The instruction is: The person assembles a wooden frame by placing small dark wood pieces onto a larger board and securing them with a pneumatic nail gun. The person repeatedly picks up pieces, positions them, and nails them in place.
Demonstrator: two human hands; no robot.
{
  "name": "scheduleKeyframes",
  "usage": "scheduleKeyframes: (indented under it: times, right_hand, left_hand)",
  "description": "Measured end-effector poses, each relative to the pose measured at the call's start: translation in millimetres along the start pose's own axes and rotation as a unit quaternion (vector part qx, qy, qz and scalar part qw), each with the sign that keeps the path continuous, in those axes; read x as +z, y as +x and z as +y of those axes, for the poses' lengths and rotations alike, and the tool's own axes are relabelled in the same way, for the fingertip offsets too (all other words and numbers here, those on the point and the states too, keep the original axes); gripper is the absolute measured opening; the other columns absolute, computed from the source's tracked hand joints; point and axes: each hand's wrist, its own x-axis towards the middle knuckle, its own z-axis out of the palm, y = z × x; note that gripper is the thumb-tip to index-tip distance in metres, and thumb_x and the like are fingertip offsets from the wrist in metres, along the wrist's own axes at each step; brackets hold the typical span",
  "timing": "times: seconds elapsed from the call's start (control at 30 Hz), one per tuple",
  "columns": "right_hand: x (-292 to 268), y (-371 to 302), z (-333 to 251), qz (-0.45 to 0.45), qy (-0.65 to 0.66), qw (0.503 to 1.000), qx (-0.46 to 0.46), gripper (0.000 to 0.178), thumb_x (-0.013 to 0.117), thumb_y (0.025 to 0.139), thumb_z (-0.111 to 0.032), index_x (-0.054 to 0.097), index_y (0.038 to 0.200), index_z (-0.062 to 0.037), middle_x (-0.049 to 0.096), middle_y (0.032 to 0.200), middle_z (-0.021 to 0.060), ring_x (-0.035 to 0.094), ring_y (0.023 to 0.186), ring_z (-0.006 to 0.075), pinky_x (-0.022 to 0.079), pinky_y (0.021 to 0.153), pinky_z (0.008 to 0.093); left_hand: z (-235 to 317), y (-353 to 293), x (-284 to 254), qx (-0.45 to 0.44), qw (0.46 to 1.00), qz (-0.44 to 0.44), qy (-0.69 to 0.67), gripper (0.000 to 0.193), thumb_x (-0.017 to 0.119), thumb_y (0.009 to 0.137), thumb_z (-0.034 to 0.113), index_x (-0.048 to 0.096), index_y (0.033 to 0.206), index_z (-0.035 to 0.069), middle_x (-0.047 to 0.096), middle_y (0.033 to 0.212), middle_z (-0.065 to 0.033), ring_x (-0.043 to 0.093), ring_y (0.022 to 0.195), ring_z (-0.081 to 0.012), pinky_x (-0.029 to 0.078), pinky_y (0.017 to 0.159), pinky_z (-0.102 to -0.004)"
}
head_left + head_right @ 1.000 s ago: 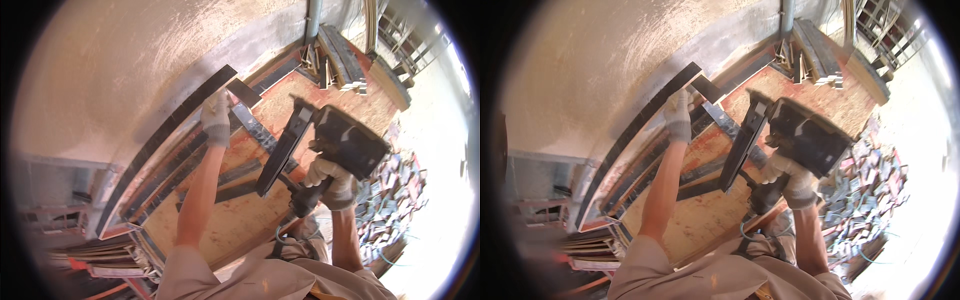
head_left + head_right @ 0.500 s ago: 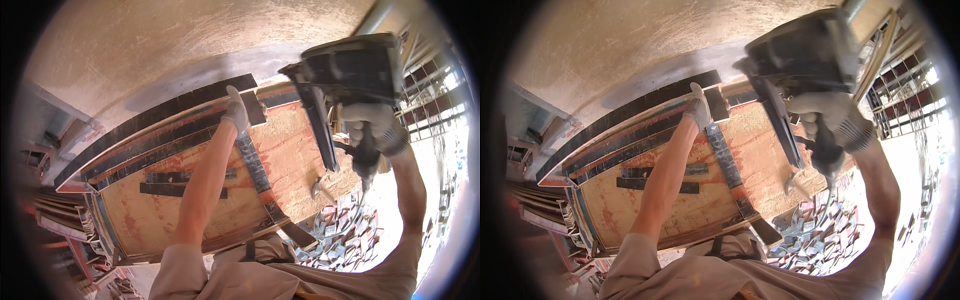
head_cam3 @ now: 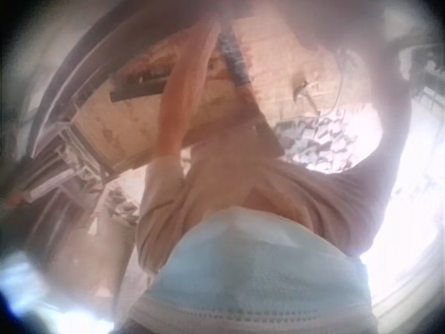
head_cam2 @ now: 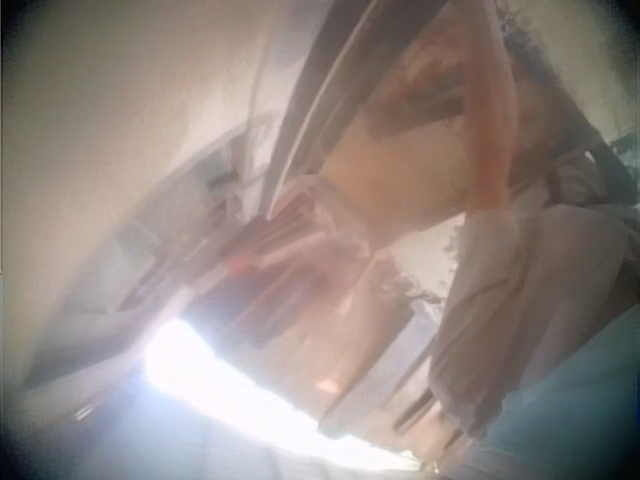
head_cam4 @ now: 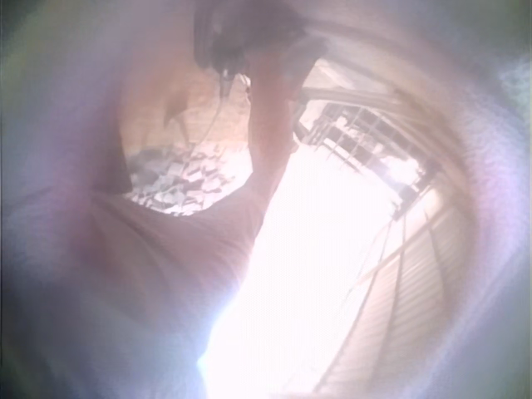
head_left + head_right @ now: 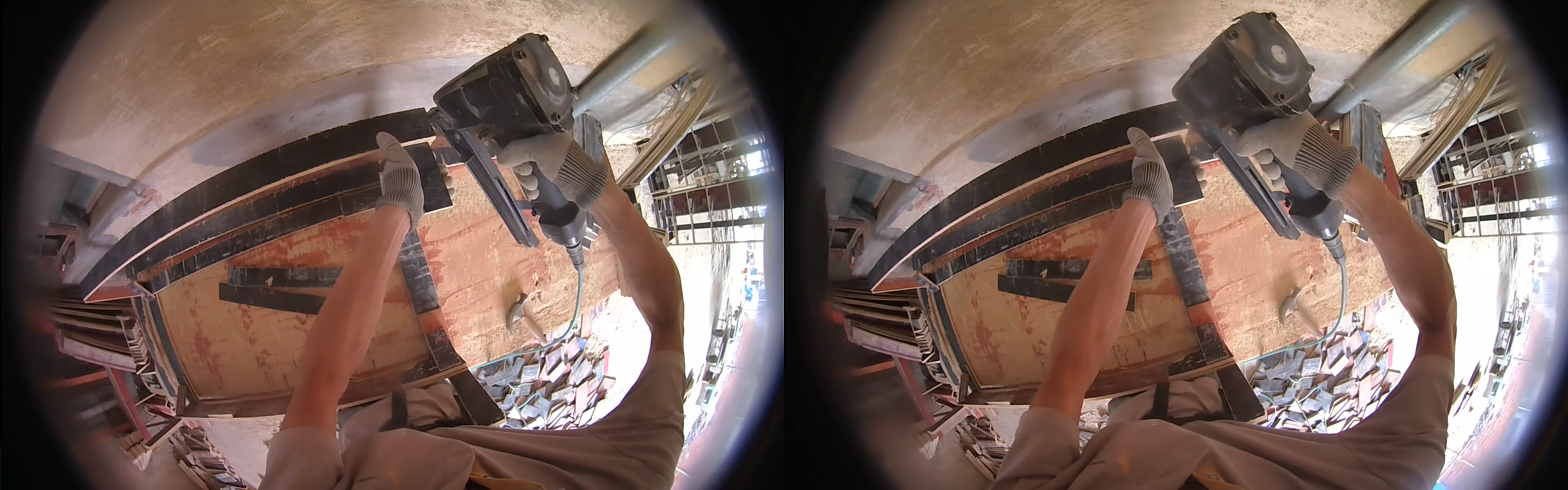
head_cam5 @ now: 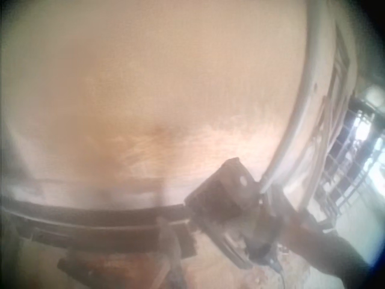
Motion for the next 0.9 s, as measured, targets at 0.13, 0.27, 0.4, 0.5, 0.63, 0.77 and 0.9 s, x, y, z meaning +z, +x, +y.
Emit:
scheduleKeyframes:
  times: [0.13,0.27,0.4,0.5,0.63,0.77,0.9]
  right_hand:
    - [-4.4,4.5,0.5,-0.011,-0.014,0.999,-0.036,0.024,0.075,0.09,-0.02,0.064,0.072,-0.0113,0.051,0.063,-0.0039,0.049,0.05,0.0088,0.044,0.046,0.0278]
    - [-5.1,12.3,-1.5,0.016,-0.04,0.998,-0.036,0.018,0.075,0.09,-0.019,0.069,0.077,-0.0077,0.055,0.065,-0.0022,0.052,0.052,0.0095,0.047,0.046,0.0288]
    - [-1.0,20.6,-6.8,0.014,-0.091,0.995,-0.031,0.015,0.074,0.091,-0.017,0.072,0.082,-0.0057,0.058,0.066,-0.0005,0.055,0.054,0.0099,0.05,0.048,0.0293]
    - [2.3,24.6,-12.5,0.013,-0.106,0.994,-0.027,0.016,0.074,0.091,-0.018,0.071,0.08,-0.0062,0.058,0.066,-0.0001,0.054,0.054,0.0095,0.051,0.049,0.0292]
    - [3.3,23.1,-19.2,0.015,-0.125,0.992,0.006,0.018,0.073,0.088,-0.018,0.067,0.075,-0.0076,0.054,0.064,-0.0009,0.051,0.053,0.0093,0.05,0.048,0.0297]
    - [2.2,17.3,-21.5,0.028,-0.121,0.992,0.032,0.017,0.07,0.086,-0.017,0.065,0.073,-0.0081,0.05,0.062,-0.0023,0.048,0.053,0.0098,0.047,0.047,0.0297]
    - [5.7,14.7,-24.3,0.028,-0.168,0.985,0.042,0.02,0.069,0.088,-0.016,0.061,0.071,-0.0091,0.048,0.062,-0.003,0.046,0.051,0.0098,0.045,0.047,0.0299]
  left_hand:
    - [-1.5,-3.6,1.6,0.016,1.0,0.01,0.025,0.099,0.024,0.087,0.095,0.064,0.095,0.006,0.061,0.069,-0.0147,0.063,0.055,-0.0323,0.057,0.054,-0.0498]
    - [-2.3,-4.6,3.0,0.024,0.999,0.024,0.042,0.097,0.025,0.088,0.094,0.064,0.096,0.005,0.061,0.069,-0.013,0.062,0.053,-0.0307,0.057,0.051,-0.0479]
    - [-2.6,-6.0,4.8,0.029,0.997,0.055,0.049,0.096,0.025,0.09,0.092,0.064,0.097,0.005,0.062,0.069,-0.0127,0.063,0.052,-0.0299,0.057,0.048,-0.045]
    - [-2.3,-8.9,7.0,0.035,0.995,0.068,0.069,0.096,0.024,0.091,0.092,0.064,0.097,0.004,0.063,0.07,-0.0132,0.064,0.052,-0.0295,0.059,0.048,-0.0436]
    - [-0.7,-11.1,9.2,0.023,0.995,0.075,0.067,0.096,0.024,0.091,0.091,0.064,0.097,0.004,0.063,0.069,-0.0139,0.064,0.052,-0.0292,0.058,0.047,-0.0422]
    - [-1.8,-6.3,6.9,0.039,0.992,0.095,0.073,0.094,0.025,0.104,0.076,0.069,0.104,-0.008,0.071,0.07,-0.0174,0.07,0.051,-0.0281,0.059,0.044,-0.037]
    - [-6.5,-1.7,1.1,0.072,0.989,0.08,0.099,0.094,0.022,0.105,0.074,0.068,0.106,-0.008,0.073,0.073,-0.0189,0.074,0.058,-0.0279,0.06,0.048,-0.0354]
